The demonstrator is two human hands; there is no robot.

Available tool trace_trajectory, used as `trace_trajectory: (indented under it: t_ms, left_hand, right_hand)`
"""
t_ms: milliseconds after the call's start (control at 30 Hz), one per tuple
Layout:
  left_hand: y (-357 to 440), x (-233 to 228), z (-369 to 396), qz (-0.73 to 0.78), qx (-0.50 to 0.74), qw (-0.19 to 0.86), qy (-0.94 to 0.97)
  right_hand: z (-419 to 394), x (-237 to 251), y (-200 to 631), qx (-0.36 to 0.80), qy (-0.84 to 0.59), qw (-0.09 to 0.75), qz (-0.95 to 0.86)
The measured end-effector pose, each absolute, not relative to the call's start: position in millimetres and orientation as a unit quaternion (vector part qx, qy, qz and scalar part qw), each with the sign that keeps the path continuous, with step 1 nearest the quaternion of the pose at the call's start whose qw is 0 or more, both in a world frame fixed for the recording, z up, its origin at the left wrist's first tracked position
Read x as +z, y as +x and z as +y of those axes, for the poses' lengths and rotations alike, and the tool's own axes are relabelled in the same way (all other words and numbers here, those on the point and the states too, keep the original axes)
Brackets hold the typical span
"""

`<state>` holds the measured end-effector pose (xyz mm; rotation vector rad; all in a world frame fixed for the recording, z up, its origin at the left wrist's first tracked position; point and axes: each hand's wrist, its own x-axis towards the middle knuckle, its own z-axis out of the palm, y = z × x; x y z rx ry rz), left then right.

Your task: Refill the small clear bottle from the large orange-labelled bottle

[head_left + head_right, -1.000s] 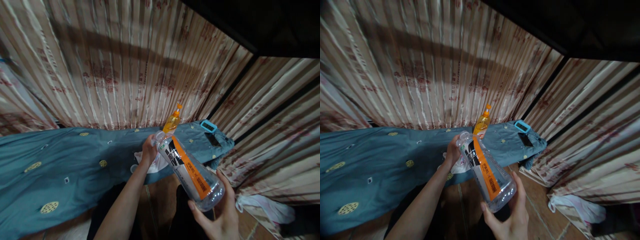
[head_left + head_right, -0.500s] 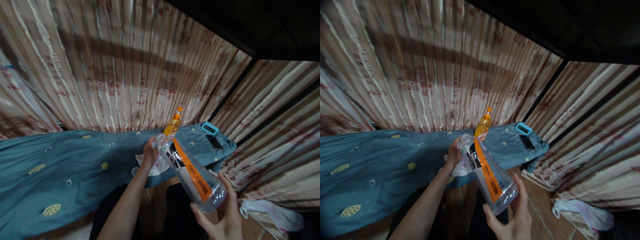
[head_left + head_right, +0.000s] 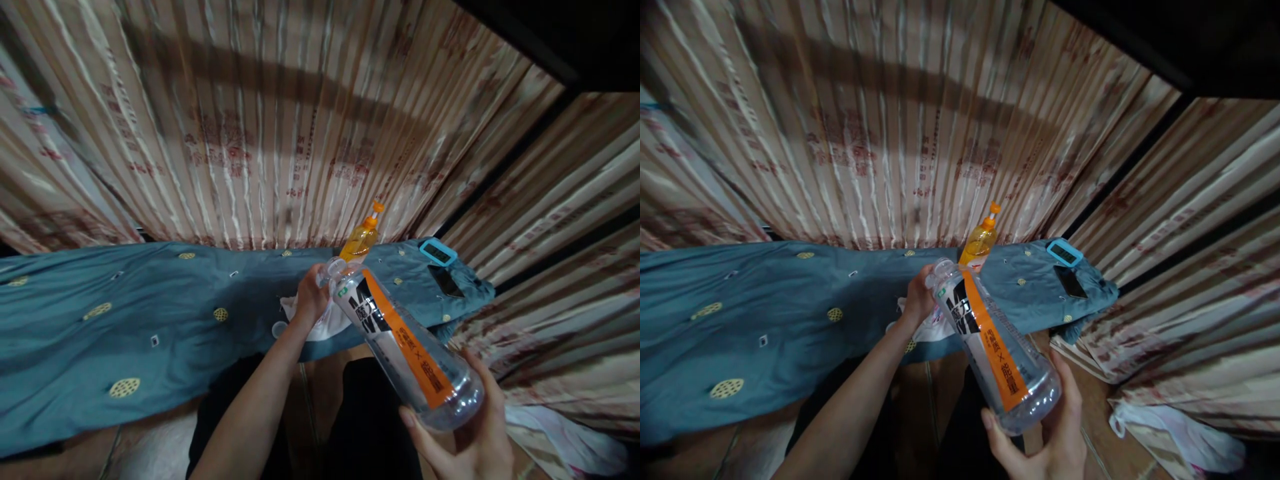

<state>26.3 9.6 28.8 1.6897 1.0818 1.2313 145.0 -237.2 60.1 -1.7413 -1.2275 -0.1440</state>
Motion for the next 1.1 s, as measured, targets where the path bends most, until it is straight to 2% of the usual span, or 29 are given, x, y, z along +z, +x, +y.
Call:
trace_trajectory:
  t_ms: [400,567,1100]
  left_hand:
    - [29.1,32.4,7.2,0.454,0.469,0.368,0.662]
    - [28.7,34.1,6.0,0.453,0.467,0.373,0.662]
    - [28.6,30.4,7.5,0.441,0.477,0.368,0.665]
  right_hand:
    - [-238.3,61.6,144.7,-0.046,-0.712,0.49,-0.501]
    - [-238.9,60.8,142.0,-0.007,-0.729,0.515,-0.451]
    - [-241.2,62.4,143.5,-0.037,-0.712,0.489,-0.503]
